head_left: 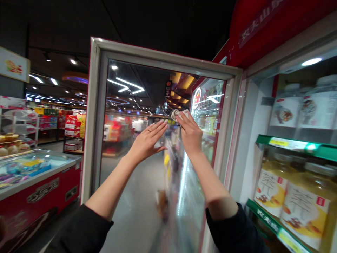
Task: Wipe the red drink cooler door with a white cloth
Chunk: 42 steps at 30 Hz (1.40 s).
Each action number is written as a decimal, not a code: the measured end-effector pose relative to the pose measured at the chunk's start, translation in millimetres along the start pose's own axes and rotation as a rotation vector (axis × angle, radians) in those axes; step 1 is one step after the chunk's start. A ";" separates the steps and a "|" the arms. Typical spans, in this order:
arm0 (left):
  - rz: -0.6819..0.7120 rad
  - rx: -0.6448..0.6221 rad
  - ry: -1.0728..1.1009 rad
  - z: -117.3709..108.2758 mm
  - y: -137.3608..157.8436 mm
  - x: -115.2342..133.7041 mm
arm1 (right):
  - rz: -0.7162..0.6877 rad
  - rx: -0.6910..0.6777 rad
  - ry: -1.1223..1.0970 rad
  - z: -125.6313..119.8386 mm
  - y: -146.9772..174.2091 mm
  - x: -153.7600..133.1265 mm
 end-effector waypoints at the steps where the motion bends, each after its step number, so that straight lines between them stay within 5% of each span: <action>1: 0.008 -0.002 0.030 1.3 0.0 -2.1 | -0.023 -0.028 -0.006 3.7 1.9 -5.3; 10: -0.043 -0.015 0.001 -33.8 46.3 -30.6 | 0.022 0.026 0.053 -2.9 18.6 7.9; 17: -0.137 0.130 -0.175 -76.0 105.2 -78.7 | -0.115 -0.062 0.007 30.0 4.1 -56.0; 21: -0.081 0.124 -0.203 -76.1 112.2 -72.8 | -0.168 -0.104 0.015 22.1 18.3 -63.4; 28: -0.186 0.428 -0.191 -100.2 123.5 -76.4 | -0.060 0.045 0.077 21.9 -4.0 -60.2; 34: -0.197 0.416 -0.166 -96.3 126.7 -83.8 | -0.179 -0.013 0.043 33.6 8.7 -92.0; 42: -0.303 0.482 -0.162 -105.6 139.5 -92.5 | -0.058 0.116 0.112 30.2 -6.3 -89.7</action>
Point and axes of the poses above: each hand's wrist, its own y-axis away from the middle knuckle, its own z-axis out of the palm, x = y × z, the point moved 10 cm from there along -y, towards the middle knuckle, and after that the axes turned 9 degrees about y, right-handed, at the moved point
